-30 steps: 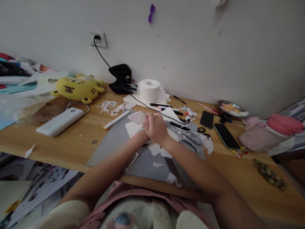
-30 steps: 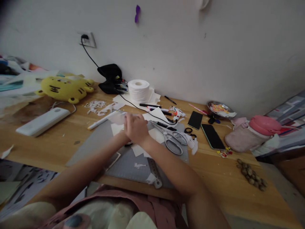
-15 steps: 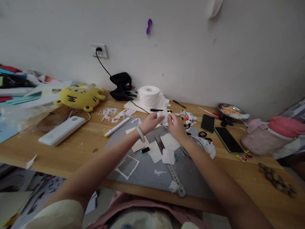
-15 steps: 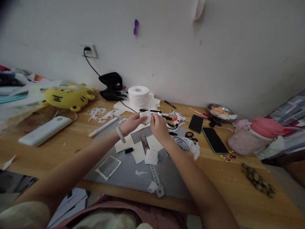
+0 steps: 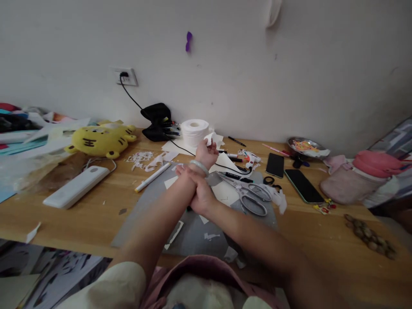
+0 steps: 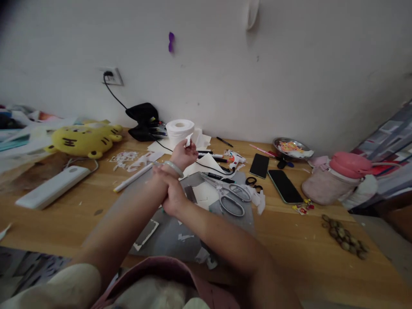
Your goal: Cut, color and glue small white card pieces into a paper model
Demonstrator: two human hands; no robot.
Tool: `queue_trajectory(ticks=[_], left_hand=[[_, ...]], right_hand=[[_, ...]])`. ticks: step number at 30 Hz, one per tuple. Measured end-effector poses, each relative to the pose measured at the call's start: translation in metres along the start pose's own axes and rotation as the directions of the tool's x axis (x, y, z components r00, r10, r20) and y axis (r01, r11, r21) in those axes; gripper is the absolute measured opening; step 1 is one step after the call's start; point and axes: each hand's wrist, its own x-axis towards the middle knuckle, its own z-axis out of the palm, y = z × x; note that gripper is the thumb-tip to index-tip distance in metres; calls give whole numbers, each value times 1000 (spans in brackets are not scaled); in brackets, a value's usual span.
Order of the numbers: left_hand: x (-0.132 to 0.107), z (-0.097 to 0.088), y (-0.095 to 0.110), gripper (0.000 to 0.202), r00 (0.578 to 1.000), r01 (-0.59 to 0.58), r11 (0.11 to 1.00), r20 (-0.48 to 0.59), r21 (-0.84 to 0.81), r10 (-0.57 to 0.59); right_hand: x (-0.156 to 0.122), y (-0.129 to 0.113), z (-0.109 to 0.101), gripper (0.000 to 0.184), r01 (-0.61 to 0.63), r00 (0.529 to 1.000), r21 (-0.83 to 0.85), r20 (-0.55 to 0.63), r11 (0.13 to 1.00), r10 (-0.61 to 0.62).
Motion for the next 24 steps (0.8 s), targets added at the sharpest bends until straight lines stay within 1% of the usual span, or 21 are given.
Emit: queue_trajectory(ticks=[2,5,7,10,13,15,17,19,21,22,24], left_hand=[[3,4,-1,21,1000,-18,998,-25,-53,16],[6,6,-3,20,997,-70,993,-29,-95,67],[6,6,-5,20,996,-85,991,-22,-107,83],[3,8,-7,22,997,-77,990,-1,-117,78],[-4,12,-4,26,998,-56,989,29,-135,61],[-12,16,1,27,997,-40,988,52,-151,49],[-21,20,7,28,997,-21,986,76,-167,34],[-29,25,10,29,994,0,984,105,-178,19],[-35,29,11,28,990,-3,982,137,-190,30],[-36,31,10,28,988,-14,980,150,-198,45],[-36,32,7,27,984,-40,978,160,-205,74]], right_hand=[[8,-7,4,33,39,999,73,-16,997,-38],[14,-14,1,32,9,1000,98,-22,995,-7],[14,-15,-3,29,-6,1000,94,-17,996,8],[13,-13,-6,25,-2,999,96,33,995,-2],[9,-15,-3,24,10,998,70,67,997,-14],[7,-20,0,27,32,994,34,104,999,-35],[4,-28,4,33,82,978,20,189,996,-84],[3,-37,7,41,127,943,32,305,991,-131],[2,-44,9,44,136,916,34,377,990,-139],[2,-45,9,44,133,916,25,379,991,-133],[1,-46,8,40,135,933,6,337,991,-129]])
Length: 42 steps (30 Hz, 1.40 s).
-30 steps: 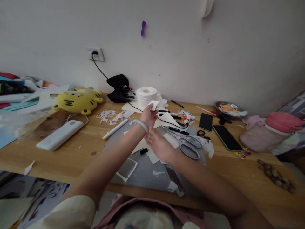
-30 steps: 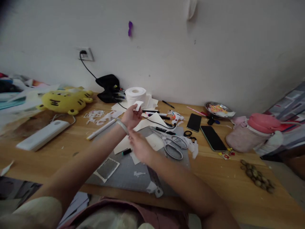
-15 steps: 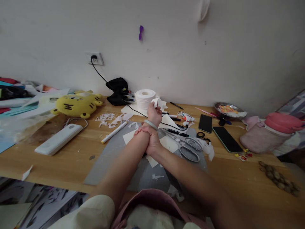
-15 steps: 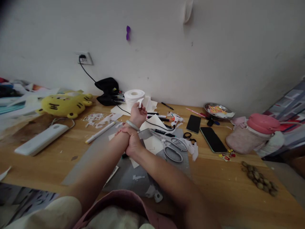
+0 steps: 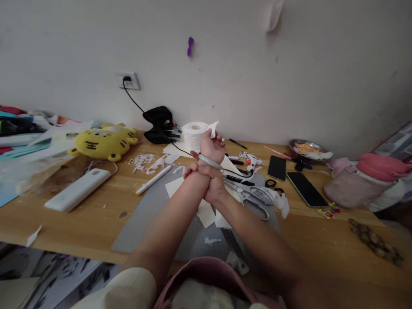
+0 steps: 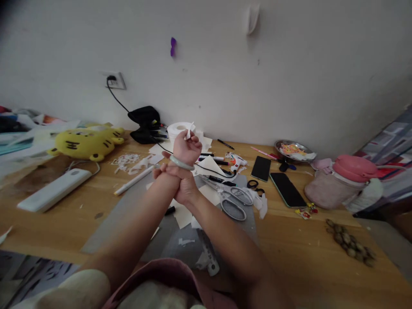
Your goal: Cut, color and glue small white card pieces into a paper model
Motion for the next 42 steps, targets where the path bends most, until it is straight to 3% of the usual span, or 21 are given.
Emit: queue_trajectory(ticks=[8,13,17,20,28,38,42], left_hand=[[7,-8,-12,28,998,46,998,-36,54,-44],[11,9,-7,25,996,71,996,-58,47,-68],[12,33,3,23,1000,-3,1000,28,10,3],[9,40,5,22,987,-81,996,133,-44,86],[6,29,-15,28,996,-27,999,88,-33,30],[13,19,-18,29,998,0,998,61,-55,3],[19,20,-16,29,1000,24,999,7,-29,-23]], right_hand=[[1,5,-5,30,23,996,-64,-82,998,-28],[-2,11,5,36,64,984,-1,-169,998,-63],[-6,13,14,49,42,997,12,-59,999,-41],[-8,8,16,55,26,999,4,42,1000,-26],[-8,0,2,43,24,999,27,-26,999,-23],[-5,6,-1,34,28,998,65,-61,997,-24],[-6,13,3,27,27,987,64,-158,998,-17]])
